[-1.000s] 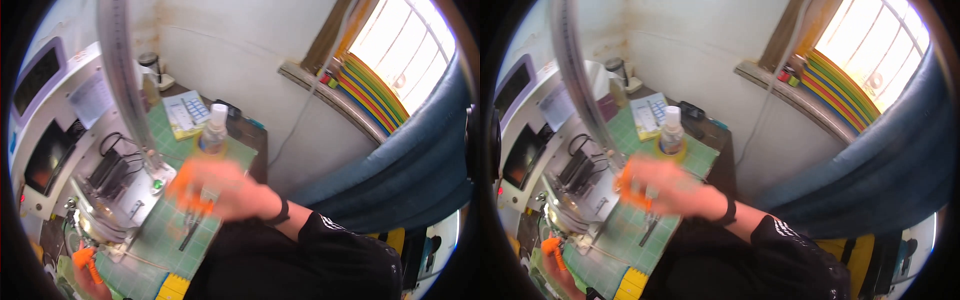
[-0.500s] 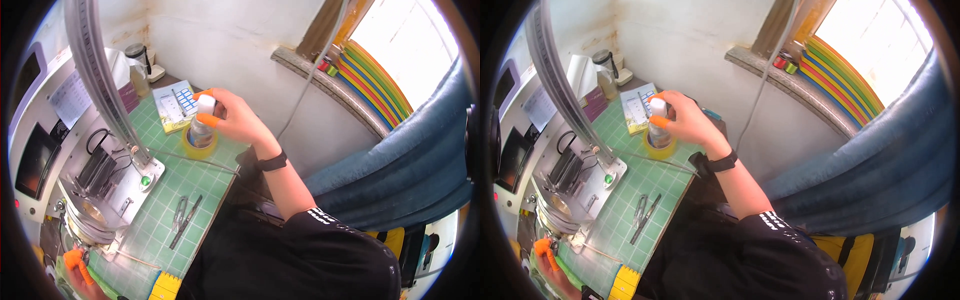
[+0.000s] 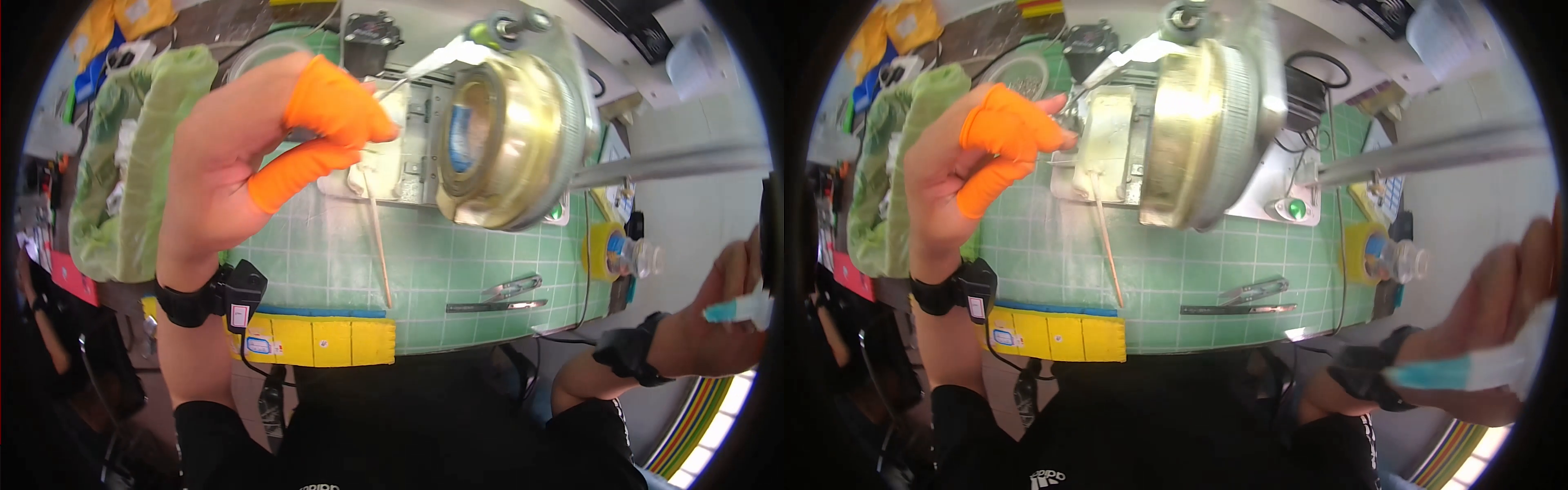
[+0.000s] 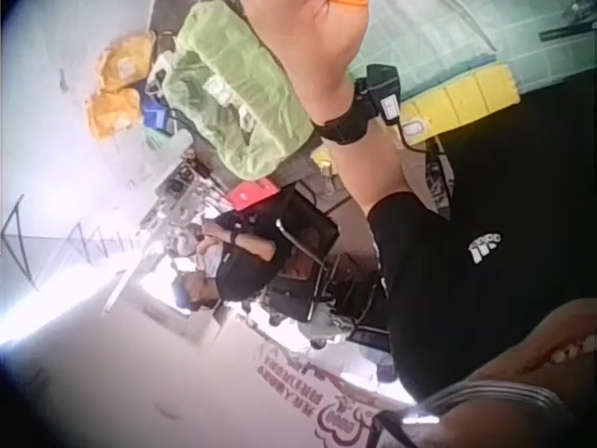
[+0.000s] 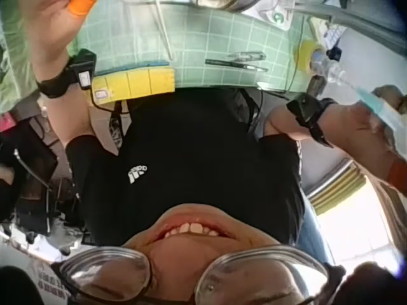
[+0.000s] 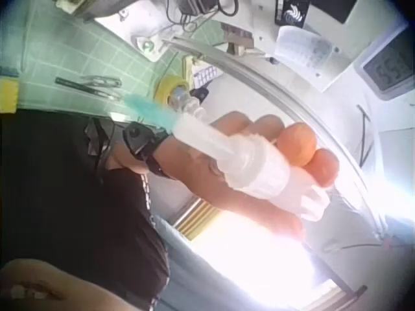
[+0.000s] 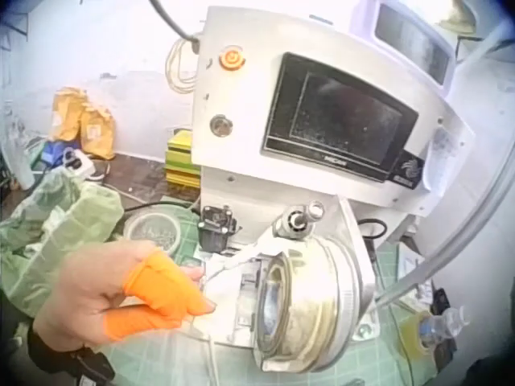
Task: Applying precision adhesive to circular electronic components using a manual dispenser and inspecting the work.
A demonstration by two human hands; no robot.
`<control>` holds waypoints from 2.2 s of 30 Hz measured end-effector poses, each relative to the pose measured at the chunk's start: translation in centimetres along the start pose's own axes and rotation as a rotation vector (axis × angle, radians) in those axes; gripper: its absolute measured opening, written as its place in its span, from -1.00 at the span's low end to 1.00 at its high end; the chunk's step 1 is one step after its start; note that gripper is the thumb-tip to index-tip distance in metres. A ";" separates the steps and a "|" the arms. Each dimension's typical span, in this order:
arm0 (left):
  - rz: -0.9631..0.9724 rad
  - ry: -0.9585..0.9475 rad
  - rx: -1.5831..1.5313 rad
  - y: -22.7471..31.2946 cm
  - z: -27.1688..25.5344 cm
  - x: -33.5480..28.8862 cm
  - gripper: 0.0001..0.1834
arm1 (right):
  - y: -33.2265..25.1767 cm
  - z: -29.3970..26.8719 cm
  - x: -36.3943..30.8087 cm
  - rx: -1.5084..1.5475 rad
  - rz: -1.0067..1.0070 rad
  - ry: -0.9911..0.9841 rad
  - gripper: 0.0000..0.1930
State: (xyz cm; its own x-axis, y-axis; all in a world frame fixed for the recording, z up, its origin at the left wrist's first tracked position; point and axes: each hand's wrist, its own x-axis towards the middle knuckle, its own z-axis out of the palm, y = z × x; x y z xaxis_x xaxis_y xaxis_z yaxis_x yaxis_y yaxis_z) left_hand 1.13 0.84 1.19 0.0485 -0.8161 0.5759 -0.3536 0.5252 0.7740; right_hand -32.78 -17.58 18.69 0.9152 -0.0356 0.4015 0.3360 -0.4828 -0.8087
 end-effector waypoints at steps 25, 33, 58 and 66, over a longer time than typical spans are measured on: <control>0.049 0.024 0.129 0.1 0.7 0.7 -0.88 | 9.3 11.6 6.5 -0.271 0.266 0.778 -0.26; 0.130 0.058 0.104 -0.7 0.8 0.5 -0.89 | 9.9 12.3 7.3 -0.380 0.214 0.824 -0.20; -0.117 0.006 0.088 0.3 0.4 -0.3 -0.88 | -0.5 4.1 -12.4 0.050 -0.110 1.351 -0.54; -0.191 0.134 0.175 -0.7 0.3 -2.1 -0.88 | -0.4 -0.7 -20.4 -0.906 0.538 1.273 -0.76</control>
State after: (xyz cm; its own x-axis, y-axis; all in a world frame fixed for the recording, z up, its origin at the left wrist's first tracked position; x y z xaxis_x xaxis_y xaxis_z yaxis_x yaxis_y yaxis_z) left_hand 1.04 2.10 -0.63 0.2488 -0.8508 0.4628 -0.4813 0.3060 0.8214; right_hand -51.72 -17.29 11.09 -0.0355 -0.7857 0.6176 -0.5879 -0.4833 -0.6487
